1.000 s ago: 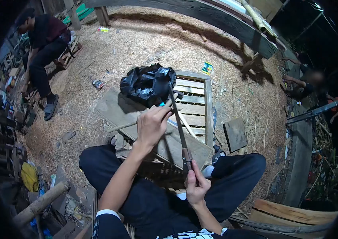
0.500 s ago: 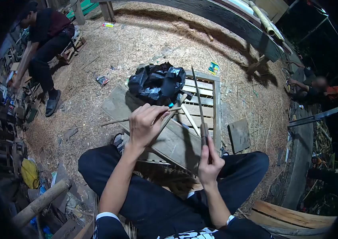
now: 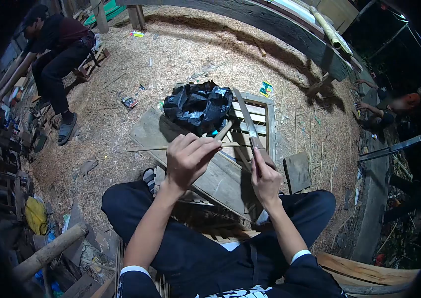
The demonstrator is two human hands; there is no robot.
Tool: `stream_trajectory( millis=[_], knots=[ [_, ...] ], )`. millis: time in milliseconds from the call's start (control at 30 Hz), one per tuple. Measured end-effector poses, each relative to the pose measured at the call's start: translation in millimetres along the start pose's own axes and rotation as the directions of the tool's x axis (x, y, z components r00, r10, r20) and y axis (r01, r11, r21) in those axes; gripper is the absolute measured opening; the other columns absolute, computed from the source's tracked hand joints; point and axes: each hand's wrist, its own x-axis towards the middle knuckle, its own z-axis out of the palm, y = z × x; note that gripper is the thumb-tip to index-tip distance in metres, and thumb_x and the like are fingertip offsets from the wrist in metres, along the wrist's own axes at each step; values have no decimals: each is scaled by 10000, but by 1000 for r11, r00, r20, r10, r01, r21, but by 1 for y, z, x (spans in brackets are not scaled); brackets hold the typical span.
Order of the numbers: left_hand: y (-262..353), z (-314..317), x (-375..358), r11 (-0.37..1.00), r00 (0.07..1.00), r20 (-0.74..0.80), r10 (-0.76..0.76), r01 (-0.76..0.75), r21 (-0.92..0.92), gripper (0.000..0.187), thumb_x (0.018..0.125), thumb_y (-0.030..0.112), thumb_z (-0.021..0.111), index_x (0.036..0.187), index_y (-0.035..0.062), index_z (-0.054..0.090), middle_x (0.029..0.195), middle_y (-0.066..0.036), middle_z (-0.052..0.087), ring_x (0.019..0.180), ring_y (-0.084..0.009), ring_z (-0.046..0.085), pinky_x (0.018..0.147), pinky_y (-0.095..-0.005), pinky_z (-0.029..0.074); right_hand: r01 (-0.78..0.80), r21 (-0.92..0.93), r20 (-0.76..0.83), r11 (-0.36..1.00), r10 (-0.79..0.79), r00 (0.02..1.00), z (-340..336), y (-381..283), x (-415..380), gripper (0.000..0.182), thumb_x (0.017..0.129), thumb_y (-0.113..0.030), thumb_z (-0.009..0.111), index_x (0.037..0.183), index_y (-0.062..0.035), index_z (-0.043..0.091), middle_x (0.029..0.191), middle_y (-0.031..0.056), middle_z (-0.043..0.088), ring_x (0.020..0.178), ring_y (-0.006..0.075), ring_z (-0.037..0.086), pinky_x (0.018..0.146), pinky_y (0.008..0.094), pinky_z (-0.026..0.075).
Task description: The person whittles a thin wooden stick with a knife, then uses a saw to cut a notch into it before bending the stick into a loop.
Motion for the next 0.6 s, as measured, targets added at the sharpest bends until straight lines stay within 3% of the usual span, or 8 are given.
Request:
stream_trajectory(
  millis=[167,267,300,333,400,533,567,600],
  knots=[
    [3,12,0,999,999,4,34,-34,0,215,824,105,834,1031,101,773,959,-16,769,789,-202,671,685,-363,486,34,-63,161,997,-23,987,0,7,1,501,955,-112,723,1448,-147,645,744,188,699,625,355,701,596,439,557],
    [7,19,1,999,999,41,31,-30,-20,196,855,154,826,1035,99,770,959,-18,763,785,-202,679,674,-366,500,70,17,376,997,-71,924,-11,6,3,560,1007,-265,672,1533,-124,540,670,146,651,590,356,665,609,487,540],
    [10,21,1,999,997,67,27,-24,-38,202,862,160,822,1043,88,769,960,-27,766,785,-214,692,667,-374,515,64,33,457,997,-72,887,-16,7,6,560,1019,-304,656,1529,-111,531,724,172,679,644,375,687,659,499,548],
    [13,23,2,999,997,73,33,-30,-41,202,862,160,822,1043,88,769,960,-27,766,785,-214,692,667,-374,515,56,34,453,998,-66,889,-24,5,10,560,1019,-304,656,1529,-111,531,724,172,679,644,375,687,659,499,548],
    [18,29,1,995,997,68,25,-18,-99,242,835,101,837,1067,73,771,882,-83,761,714,-267,687,615,-383,506,211,-54,467,976,-162,869,-37,3,20,528,1014,-313,663,1487,-97,574,776,193,697,684,368,701,681,484,553],
    [25,40,-3,996,992,125,12,0,-93,248,852,101,828,1091,72,768,839,-99,747,682,-278,696,586,-391,520,164,160,124,973,-185,975,-51,7,29,512,918,-202,789,1403,-103,659,849,131,716,734,312,701,659,416,551],
    [23,46,-6,995,991,129,40,-28,-94,247,866,100,817,1105,71,763,818,-99,740,675,-272,706,572,-388,523,182,203,44,962,-195,980,-53,7,26,553,854,-132,835,1383,-109,676,939,93,728,769,280,707,681,391,562],
    [25,46,-7,995,988,148,48,-33,-98,247,866,100,817,1105,71,763,818,-99,740,675,-272,706,572,-388,523,164,210,40,964,-176,984,-58,5,25,553,854,-132,835,1383,-109,676,939,93,728,769,280,707,681,391,562]
  ],
)
